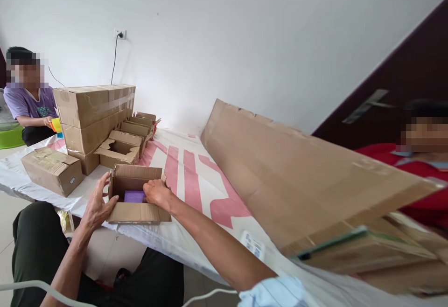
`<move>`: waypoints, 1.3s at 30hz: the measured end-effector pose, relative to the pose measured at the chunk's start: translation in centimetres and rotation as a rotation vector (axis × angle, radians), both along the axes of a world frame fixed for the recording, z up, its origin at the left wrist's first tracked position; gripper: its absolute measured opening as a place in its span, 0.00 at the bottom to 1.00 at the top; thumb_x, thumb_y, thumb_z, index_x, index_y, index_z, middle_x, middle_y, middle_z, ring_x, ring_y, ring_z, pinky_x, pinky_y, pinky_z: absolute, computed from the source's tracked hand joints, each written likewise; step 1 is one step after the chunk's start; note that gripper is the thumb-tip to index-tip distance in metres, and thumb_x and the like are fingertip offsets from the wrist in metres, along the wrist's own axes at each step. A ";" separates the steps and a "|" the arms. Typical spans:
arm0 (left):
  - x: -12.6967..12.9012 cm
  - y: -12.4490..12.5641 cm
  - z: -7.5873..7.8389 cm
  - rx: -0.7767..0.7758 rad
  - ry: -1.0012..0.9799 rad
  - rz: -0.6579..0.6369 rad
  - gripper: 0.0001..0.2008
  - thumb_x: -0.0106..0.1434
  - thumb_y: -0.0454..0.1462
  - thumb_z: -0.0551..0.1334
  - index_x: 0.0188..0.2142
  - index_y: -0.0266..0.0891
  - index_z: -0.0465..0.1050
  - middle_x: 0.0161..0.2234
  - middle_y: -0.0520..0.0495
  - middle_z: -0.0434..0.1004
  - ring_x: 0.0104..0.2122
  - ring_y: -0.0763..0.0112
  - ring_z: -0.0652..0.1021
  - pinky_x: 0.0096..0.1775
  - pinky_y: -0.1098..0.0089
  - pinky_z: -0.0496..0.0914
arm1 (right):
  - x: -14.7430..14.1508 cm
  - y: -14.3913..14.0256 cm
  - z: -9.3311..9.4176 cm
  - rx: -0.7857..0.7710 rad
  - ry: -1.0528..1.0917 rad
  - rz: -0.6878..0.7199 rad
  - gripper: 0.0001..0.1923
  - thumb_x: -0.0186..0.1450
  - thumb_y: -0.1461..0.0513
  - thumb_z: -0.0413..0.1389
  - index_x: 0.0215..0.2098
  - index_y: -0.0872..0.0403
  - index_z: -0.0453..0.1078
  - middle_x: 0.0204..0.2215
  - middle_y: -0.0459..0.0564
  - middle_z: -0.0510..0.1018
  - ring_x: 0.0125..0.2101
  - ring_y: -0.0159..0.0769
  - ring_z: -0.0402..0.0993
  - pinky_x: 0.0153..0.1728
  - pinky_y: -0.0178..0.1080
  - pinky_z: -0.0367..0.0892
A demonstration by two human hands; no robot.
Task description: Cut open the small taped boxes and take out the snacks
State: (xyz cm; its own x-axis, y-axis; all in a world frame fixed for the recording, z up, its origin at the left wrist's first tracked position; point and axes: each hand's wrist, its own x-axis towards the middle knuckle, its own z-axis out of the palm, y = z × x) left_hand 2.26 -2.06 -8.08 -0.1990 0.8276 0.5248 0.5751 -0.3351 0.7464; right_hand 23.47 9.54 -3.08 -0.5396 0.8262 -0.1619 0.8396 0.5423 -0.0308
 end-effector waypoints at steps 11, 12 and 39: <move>0.2 -0.1 -0.3 0.001 0.004 -0.050 0.35 0.70 0.35 0.59 0.76 0.49 0.58 0.68 0.38 0.70 0.66 0.53 0.74 0.61 0.52 0.76 | -0.2 0.5 -0.7 -0.144 0.213 -0.130 0.25 0.48 0.48 0.77 0.22 0.50 0.68 0.31 0.51 0.84 0.36 0.46 0.83 0.29 0.38 0.69; 0.3 -0.1 -0.4 0.000 0.007 -0.050 0.35 0.71 0.36 0.59 0.76 0.49 0.57 0.68 0.38 0.70 0.66 0.53 0.75 0.62 0.52 0.75 | 0.1 0.4 -0.9 -0.150 0.283 -0.160 0.26 0.47 0.46 0.77 0.23 0.50 0.68 0.30 0.50 0.83 0.35 0.45 0.82 0.29 0.38 0.68; 0.2 0.9 -1.5 0.049 0.236 -0.073 0.32 0.73 0.34 0.58 0.74 0.49 0.62 0.75 0.39 0.64 0.73 0.50 0.68 0.71 0.43 0.65 | 4.6 -2.8 3.1 -0.021 1.378 -0.410 0.30 0.56 0.47 0.65 0.53 0.50 0.69 0.44 0.51 0.82 0.42 0.46 0.80 0.39 0.44 0.75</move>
